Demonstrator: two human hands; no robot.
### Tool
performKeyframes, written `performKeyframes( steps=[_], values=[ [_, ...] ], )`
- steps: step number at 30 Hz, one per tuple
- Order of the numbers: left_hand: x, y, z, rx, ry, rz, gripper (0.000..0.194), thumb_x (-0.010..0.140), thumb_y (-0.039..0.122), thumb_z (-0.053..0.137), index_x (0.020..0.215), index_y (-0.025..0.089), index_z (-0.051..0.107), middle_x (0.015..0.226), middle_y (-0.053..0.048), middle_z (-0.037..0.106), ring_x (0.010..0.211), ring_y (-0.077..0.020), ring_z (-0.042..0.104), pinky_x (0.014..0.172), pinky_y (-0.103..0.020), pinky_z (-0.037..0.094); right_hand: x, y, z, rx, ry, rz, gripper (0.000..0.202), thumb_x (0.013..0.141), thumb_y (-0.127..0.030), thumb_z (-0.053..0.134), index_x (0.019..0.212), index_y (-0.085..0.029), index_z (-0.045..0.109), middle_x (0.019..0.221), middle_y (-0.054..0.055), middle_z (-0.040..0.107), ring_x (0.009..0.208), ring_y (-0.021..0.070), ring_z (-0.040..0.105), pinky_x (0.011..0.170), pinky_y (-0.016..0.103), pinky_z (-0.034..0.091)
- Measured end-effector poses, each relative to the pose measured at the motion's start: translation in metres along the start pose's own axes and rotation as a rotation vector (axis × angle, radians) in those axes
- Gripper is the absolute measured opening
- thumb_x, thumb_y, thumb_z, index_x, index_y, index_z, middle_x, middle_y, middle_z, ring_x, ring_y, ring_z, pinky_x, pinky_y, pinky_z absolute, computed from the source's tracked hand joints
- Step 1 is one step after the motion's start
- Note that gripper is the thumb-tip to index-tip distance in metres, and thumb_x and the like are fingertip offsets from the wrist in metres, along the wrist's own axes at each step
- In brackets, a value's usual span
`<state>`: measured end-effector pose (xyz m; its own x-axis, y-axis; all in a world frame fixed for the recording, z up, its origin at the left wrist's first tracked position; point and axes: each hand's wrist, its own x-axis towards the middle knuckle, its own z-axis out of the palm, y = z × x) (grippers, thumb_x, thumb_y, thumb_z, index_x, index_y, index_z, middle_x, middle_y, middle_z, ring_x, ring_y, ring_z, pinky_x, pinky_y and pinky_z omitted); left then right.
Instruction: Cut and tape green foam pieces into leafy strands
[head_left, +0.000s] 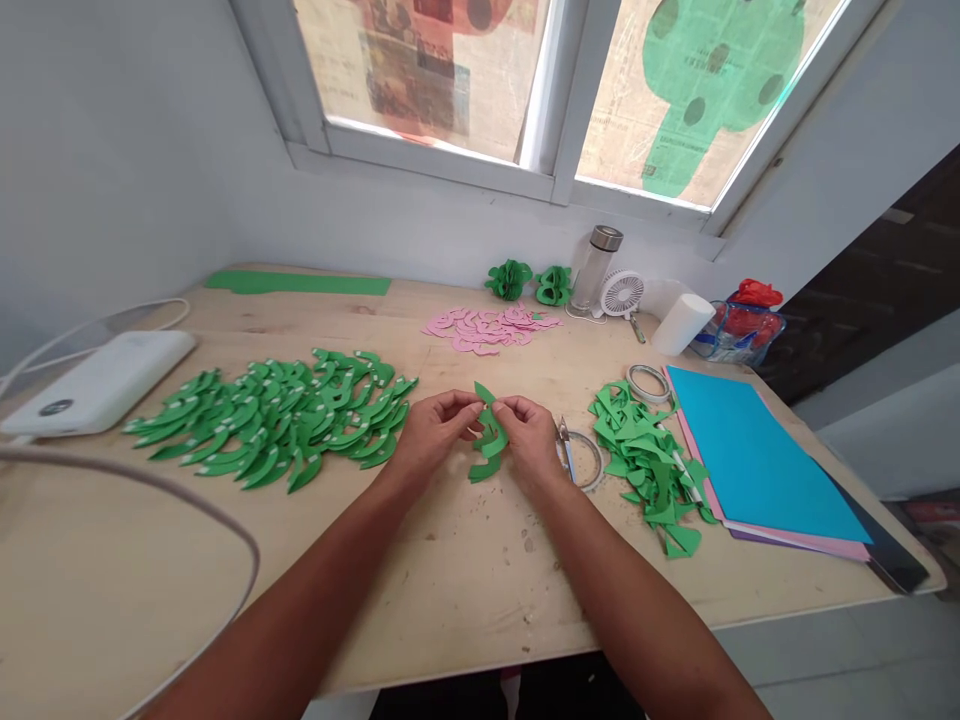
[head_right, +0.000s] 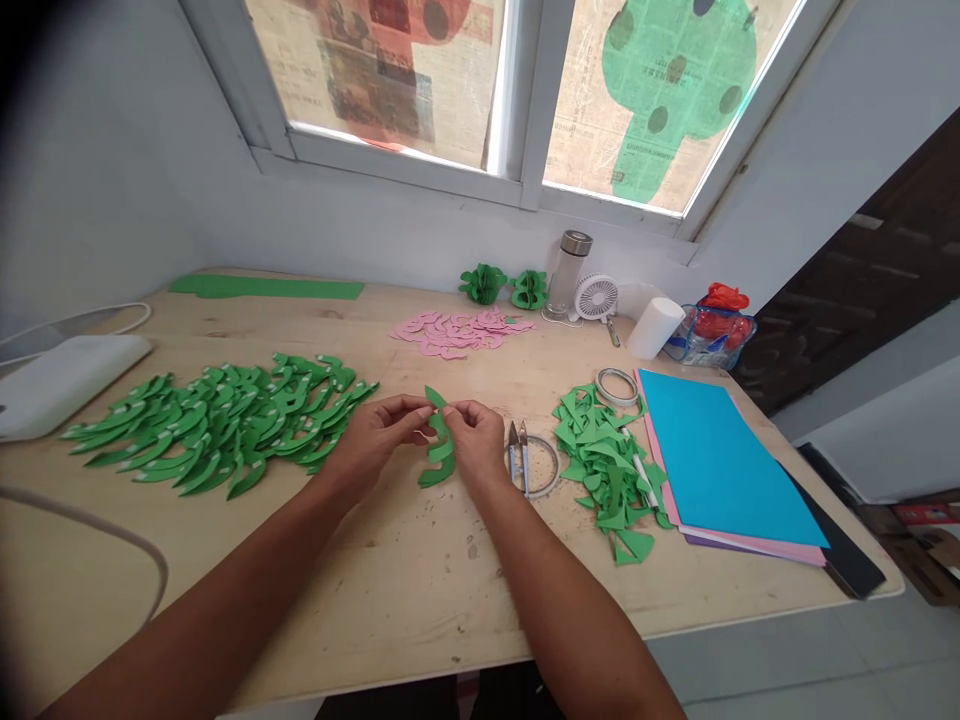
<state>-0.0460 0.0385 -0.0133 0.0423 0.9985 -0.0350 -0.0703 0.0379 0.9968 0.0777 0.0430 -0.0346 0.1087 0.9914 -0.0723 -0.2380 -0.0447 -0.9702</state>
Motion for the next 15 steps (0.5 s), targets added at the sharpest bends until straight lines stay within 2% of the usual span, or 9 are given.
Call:
performKeyframes(
  steps=[6,10,15],
  values=[
    [-0.0013,0.0019,0.0002,0.004,0.062,0.032,0.024,0.061,0.038,0.071,0.065,0.015,0.063,0.060,0.001,0.058,0.055,-0.0113,0.055,0.053,-0.022,0.045,-0.0020,0.0022,0.0013,-0.080,-0.064,-0.016,0.021,0.065,-0.036,0.066,0.068,-0.016,0.065,0.057,-0.002,0.062,0.050,0.0098,0.050,0.048,0.021,0.038],
    [-0.0025,0.0031,0.0006,0.057,0.085,0.034,0.024,0.066,0.038,0.067,0.066,0.015,0.062,0.060,0.001,0.057,0.050,-0.0089,0.050,0.050,-0.021,0.042,-0.0036,0.0023,0.0026,-0.138,-0.099,-0.032,0.019,0.066,-0.035,0.065,0.065,-0.016,0.064,0.051,-0.005,0.055,0.045,0.0079,0.045,0.044,0.020,0.034],
    [-0.0023,0.0019,0.0004,0.084,0.107,0.031,0.024,0.067,0.039,0.065,0.069,0.015,0.062,0.063,0.000,0.058,0.050,-0.0088,0.047,0.049,-0.022,0.040,-0.0051,0.0020,0.0036,-0.197,-0.135,-0.051,0.017,0.067,-0.034,0.063,0.065,-0.017,0.063,0.053,-0.005,0.056,0.047,0.0084,0.046,0.046,0.020,0.036]
  ],
)
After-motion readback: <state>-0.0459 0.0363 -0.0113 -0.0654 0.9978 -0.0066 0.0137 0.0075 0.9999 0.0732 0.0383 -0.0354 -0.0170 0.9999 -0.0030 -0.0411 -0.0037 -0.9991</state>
